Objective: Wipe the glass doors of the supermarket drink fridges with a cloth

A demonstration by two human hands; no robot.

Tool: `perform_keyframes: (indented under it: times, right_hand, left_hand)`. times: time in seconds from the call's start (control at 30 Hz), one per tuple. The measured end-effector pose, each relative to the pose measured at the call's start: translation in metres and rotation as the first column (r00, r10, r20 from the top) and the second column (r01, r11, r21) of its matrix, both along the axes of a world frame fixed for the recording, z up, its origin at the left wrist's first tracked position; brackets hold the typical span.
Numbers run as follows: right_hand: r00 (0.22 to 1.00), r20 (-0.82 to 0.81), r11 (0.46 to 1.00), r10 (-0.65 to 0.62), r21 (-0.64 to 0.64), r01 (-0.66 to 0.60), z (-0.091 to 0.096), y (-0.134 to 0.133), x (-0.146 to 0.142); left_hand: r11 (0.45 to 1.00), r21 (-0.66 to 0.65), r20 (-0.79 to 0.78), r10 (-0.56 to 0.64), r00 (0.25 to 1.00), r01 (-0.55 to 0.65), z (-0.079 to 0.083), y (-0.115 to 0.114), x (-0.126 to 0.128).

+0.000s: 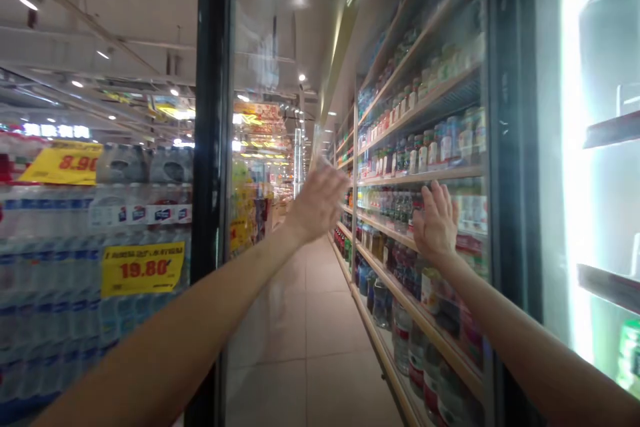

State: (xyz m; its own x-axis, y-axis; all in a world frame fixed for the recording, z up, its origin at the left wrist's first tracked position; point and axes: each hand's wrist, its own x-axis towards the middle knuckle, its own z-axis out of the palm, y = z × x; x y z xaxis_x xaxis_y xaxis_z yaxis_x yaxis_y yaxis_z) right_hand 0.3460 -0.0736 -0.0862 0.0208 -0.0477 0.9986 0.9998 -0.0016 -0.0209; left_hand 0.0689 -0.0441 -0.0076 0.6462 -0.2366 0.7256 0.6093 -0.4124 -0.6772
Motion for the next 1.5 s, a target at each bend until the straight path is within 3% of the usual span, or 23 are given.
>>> perform_keyframes:
  times: [0.07, 0.1, 0.13, 0.2, 0.27, 0.3, 0.37, 0.43, 0.47, 0.57, 0.6, 0.73, 0.77, 0.83, 0.9, 0.93, 1.03, 1.1, 1.27, 1.3, 1.37, 1.43, 1.5]
  right_hand:
    - [1.0, 0.012, 1.0, 0.0, -0.002, 0.0, -0.001, -0.001, 0.0]
    - [1.0, 0.022, 1.0, 0.0, -0.001, 0.0, -0.001, -0.001, 0.0]
    - [1.0, 0.031, 1.0, -0.001, -0.001, 0.001, -0.001, -0.001, 0.0]
    - [0.999, 0.04, 1.0, -0.001, 0.005, 0.001, -0.002, -0.001, 0.0]
    - [1.0, 0.027, 1.0, -0.004, 0.022, 0.004, -0.002, -0.001, -0.001]
    - [1.0, 0.017, 1.0, -0.006, 0.031, 0.006, -0.002, 0.0, -0.002]
    - [1.0, 0.005, 0.999, -0.005, 0.041, 0.005, -0.003, 0.001, -0.002]
    - [1.0, 0.011, 0.999, -0.001, 0.042, 0.0, -0.003, 0.002, -0.002]
    - [1.0, 0.016, 0.999, 0.002, 0.041, -0.003, -0.003, 0.002, -0.002]
    - [1.0, 0.017, 0.999, 0.008, 0.05, -0.009, -0.003, 0.003, -0.002]
    - [1.0, 0.013, 0.998, 0.008, 0.056, -0.009, -0.003, 0.003, -0.002]
    - [1.0, 0.023, 0.998, 0.0, 0.068, -0.001, -0.003, 0.004, -0.001]
    - [1.0, 0.029, 0.998, -0.003, 0.069, 0.001, -0.003, 0.004, 0.0]
    - [0.999, 0.038, 0.997, -0.006, 0.071, 0.004, -0.004, 0.005, 0.0]
    - [0.999, 0.032, 0.997, -0.007, 0.074, 0.005, -0.004, 0.006, 0.001]
    - [1.0, 0.028, 0.997, -0.006, 0.072, 0.004, -0.004, 0.006, 0.001]
    - [1.0, 0.029, 0.998, 0.001, 0.068, -0.003, -0.004, 0.005, 0.001]
    - [0.999, 0.038, 0.998, 0.007, 0.059, -0.009, -0.004, 0.005, 0.001]
    - [1.0, 0.02, 0.998, 0.012, 0.056, -0.013, -0.004, 0.005, 0.0]
    - [1.0, 0.015, 0.998, 0.013, 0.058, -0.014, -0.004, 0.005, 0.001]
    - [1.0, 0.017, 0.998, 0.014, 0.056, -0.015, -0.004, 0.005, 0.002]
    - [0.999, 0.031, 0.999, 0.012, 0.045, -0.013, -0.004, 0.005, 0.004]
    - [0.999, 0.037, 0.999, 0.008, 0.039, -0.01, -0.004, 0.005, 0.004]
  left_hand:
    - [0.999, 0.05, -0.36, 0.002, 0.933, 0.017, -0.013, 0.0, 0.004]
    - [0.999, 0.049, -0.42, 0.013, 0.908, 0.008, -0.016, 0.0, 0.005]
    - [0.999, 0.035, -0.377, 0.024, 0.926, -0.012, -0.016, 0.0, 0.004]
    - [0.998, -0.025, -0.036, 0.051, 0.998, -0.052, -0.01, 0.002, -0.001]
    - [0.997, -0.048, 0.257, 0.068, 0.964, -0.058, -0.004, 0.003, -0.009]
    - [0.998, -0.028, 0.251, 0.063, 0.966, -0.058, -0.003, 0.004, -0.013]
    - [0.998, 0.046, -0.044, 0.055, 0.998, -0.053, -0.006, 0.005, -0.02]
    - [0.995, 0.087, -0.273, 0.068, 0.96, -0.046, -0.01, 0.005, -0.025]
    - [0.995, 0.084, -0.227, 0.072, 0.971, -0.054, -0.012, 0.005, -0.028]
    - [0.996, 0.035, 0.231, 0.067, 0.971, -0.077, -0.017, 0.003, -0.029]
    - [0.996, 0.039, 0.269, 0.061, 0.961, -0.074, -0.02, 0.003, -0.027]
    - [0.992, 0.115, -0.216, 0.071, 0.974, -0.047, -0.031, 0.002, -0.018]
    - [0.993, 0.106, -0.246, 0.079, 0.966, -0.054, -0.03, 0.003, -0.016]
    - [0.995, 0.042, -0.029, 0.088, 0.996, -0.087, -0.024, 0.005, -0.015]
    - [0.996, -0.02, 0.279, 0.093, 0.956, -0.091, -0.019, 0.006, -0.011]
    - [0.996, -0.023, 0.331, 0.085, 0.94, -0.082, -0.019, 0.006, -0.008]
    - [0.998, 0.044, 0.018, 0.04, 0.999, -0.041, -0.028, 0.004, 0.004]
    - [0.998, 0.051, -0.155, 0.034, 0.987, -0.027, -0.032, 0.003, 0.011]
    - [0.995, -0.089, 0.323, 0.069, 0.944, -0.042, -0.027, -0.001, 0.029]
    - [0.996, -0.078, 0.301, 0.057, 0.952, -0.035, -0.029, -0.001, 0.034]
    - [1.0, -0.008, 0.049, 0.016, 0.999, -0.015, -0.034, -0.001, 0.041]
    - [0.999, 0.041, -0.176, 0.007, 0.984, 0.0, -0.034, 0.0, 0.038]
    - [0.999, 0.005, -0.062, 0.037, 0.997, -0.036, -0.025, 0.002, 0.022]
